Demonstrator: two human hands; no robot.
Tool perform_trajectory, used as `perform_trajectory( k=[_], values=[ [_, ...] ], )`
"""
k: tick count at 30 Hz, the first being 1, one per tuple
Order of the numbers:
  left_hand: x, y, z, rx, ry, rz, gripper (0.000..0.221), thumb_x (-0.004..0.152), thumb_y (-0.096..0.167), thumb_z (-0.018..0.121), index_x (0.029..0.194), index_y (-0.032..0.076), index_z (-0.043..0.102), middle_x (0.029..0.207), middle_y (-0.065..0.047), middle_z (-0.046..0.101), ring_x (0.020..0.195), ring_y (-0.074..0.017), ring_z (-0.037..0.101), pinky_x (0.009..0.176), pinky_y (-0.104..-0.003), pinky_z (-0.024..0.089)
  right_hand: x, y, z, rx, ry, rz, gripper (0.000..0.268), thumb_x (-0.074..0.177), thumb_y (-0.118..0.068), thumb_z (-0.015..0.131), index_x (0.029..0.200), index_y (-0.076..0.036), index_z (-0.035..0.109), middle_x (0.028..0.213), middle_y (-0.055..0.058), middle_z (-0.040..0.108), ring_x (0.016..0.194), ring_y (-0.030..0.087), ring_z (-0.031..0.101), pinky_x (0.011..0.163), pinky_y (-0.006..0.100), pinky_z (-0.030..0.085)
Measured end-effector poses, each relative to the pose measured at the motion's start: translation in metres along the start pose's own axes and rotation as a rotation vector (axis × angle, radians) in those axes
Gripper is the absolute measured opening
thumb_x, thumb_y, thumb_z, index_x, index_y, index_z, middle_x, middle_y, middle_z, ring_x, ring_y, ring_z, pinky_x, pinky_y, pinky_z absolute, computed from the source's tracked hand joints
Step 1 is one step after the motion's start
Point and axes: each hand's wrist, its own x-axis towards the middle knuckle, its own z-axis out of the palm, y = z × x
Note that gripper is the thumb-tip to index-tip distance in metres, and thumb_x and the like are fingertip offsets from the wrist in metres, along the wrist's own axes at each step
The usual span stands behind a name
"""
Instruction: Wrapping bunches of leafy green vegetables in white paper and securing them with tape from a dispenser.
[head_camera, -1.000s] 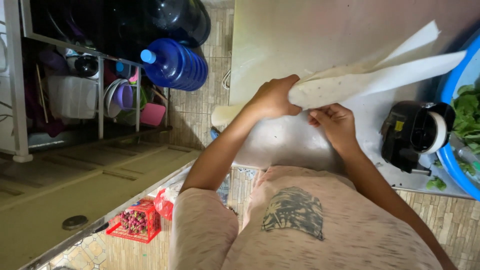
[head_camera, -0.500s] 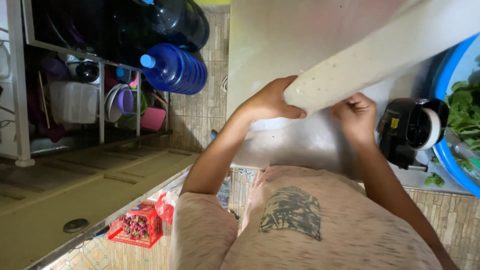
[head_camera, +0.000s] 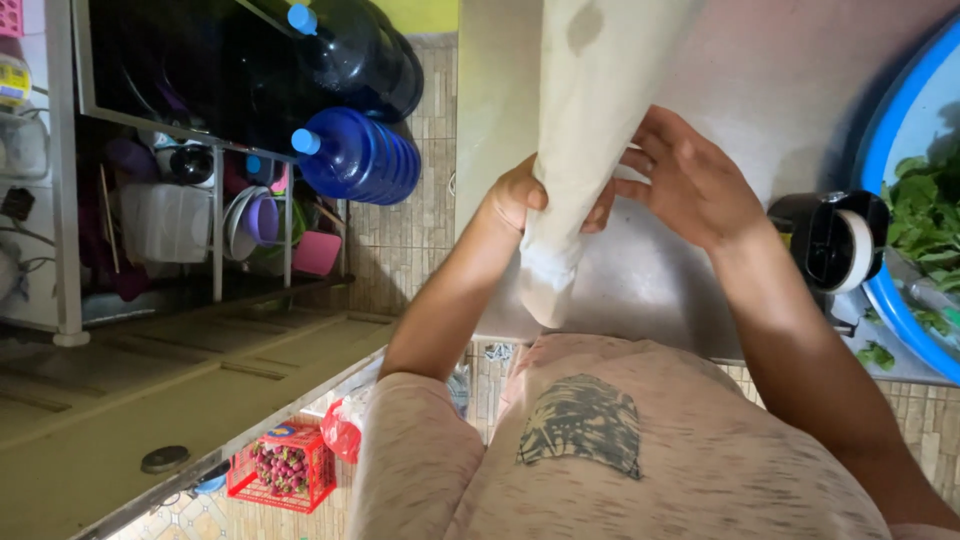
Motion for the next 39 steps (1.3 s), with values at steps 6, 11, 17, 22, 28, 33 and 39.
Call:
perform_trajectory(
  k=[6,11,17,22,28,33,39],
  values=[
    [0.006,0.009,0.007,0.028,-0.024,-0.060,0.071,0.071,0.022,0.089,0.129,-0.007,0.058,0.092,-0.031,0.066,0.080,-0.0421,0.067,0.067,-0.053,0.053,0.018,0.011,-0.023,0.088,-0.144,0.065,0.042,0.110,-0.046,0.048,0.129,-0.015,0.070,0.113,-0.004,0.073,0.105,0.012,0.066,0.095,0.037,0.056],
    [0.002,0.017,0.017,0.043,-0.033,-0.082,0.069,0.074,0.025,0.088,0.129,-0.005,0.059,0.094,-0.028,0.067,0.081,-0.0385,0.066,0.068,-0.048,0.052,0.005,-0.011,-0.003,0.051,0.037,0.145,0.024,0.102,-0.017,0.062,0.117,0.001,0.067,0.093,0.007,0.064,0.084,0.022,0.065,0.080,0.042,0.057],
    [0.004,0.023,0.023,0.053,-0.056,-0.135,0.067,0.076,0.029,0.088,0.129,-0.002,0.060,0.095,-0.023,0.068,0.082,-0.0337,0.064,0.069,-0.042,0.050,-0.011,-0.041,-0.011,-0.503,0.273,0.167,0.006,0.102,-0.010,0.070,0.106,-0.006,0.072,0.081,0.006,0.069,0.071,0.011,0.066,0.071,0.022,0.057],
    [0.004,0.023,0.021,0.122,0.020,-0.135,0.065,0.077,0.038,0.091,0.123,0.002,0.063,0.097,-0.018,0.070,0.084,-0.0298,0.067,0.074,-0.039,0.052,-0.022,-0.079,0.042,-1.055,0.416,0.125,0.005,0.107,-0.006,0.074,0.104,-0.002,0.074,0.078,0.010,0.067,0.073,0.015,0.063,0.073,0.029,0.053],
    [0.007,0.012,0.000,0.287,0.151,-0.155,0.067,0.080,0.032,0.093,0.130,-0.001,0.062,0.114,-0.012,0.074,0.099,-0.0246,0.072,0.079,-0.036,0.059,-0.027,-0.082,0.063,-1.185,0.434,0.088,0.008,0.108,-0.002,0.074,0.101,-0.002,0.073,0.082,0.010,0.068,0.075,0.015,0.063,0.071,0.028,0.049],
    [0.009,0.008,-0.004,0.339,0.183,-0.155,0.061,0.084,0.025,0.087,0.132,-0.003,0.061,0.122,-0.014,0.072,0.109,-0.0287,0.070,0.086,-0.040,0.059,-0.031,-0.079,0.063,-1.251,0.456,0.038,0.007,0.109,-0.001,0.076,0.103,-0.001,0.074,0.085,0.011,0.069,0.077,0.016,0.065,0.072,0.029,0.051],
    [0.016,0.006,-0.003,0.361,0.189,-0.123,0.054,0.085,0.026,0.086,0.126,-0.001,0.064,0.117,-0.012,0.072,0.105,-0.0262,0.069,0.084,-0.038,0.057,-0.031,-0.073,0.053,-1.400,0.292,-0.147,0.005,0.109,0.003,0.078,0.105,0.000,0.076,0.096,0.011,0.070,0.084,0.020,0.064,0.078,0.031,0.051]
  ],
)
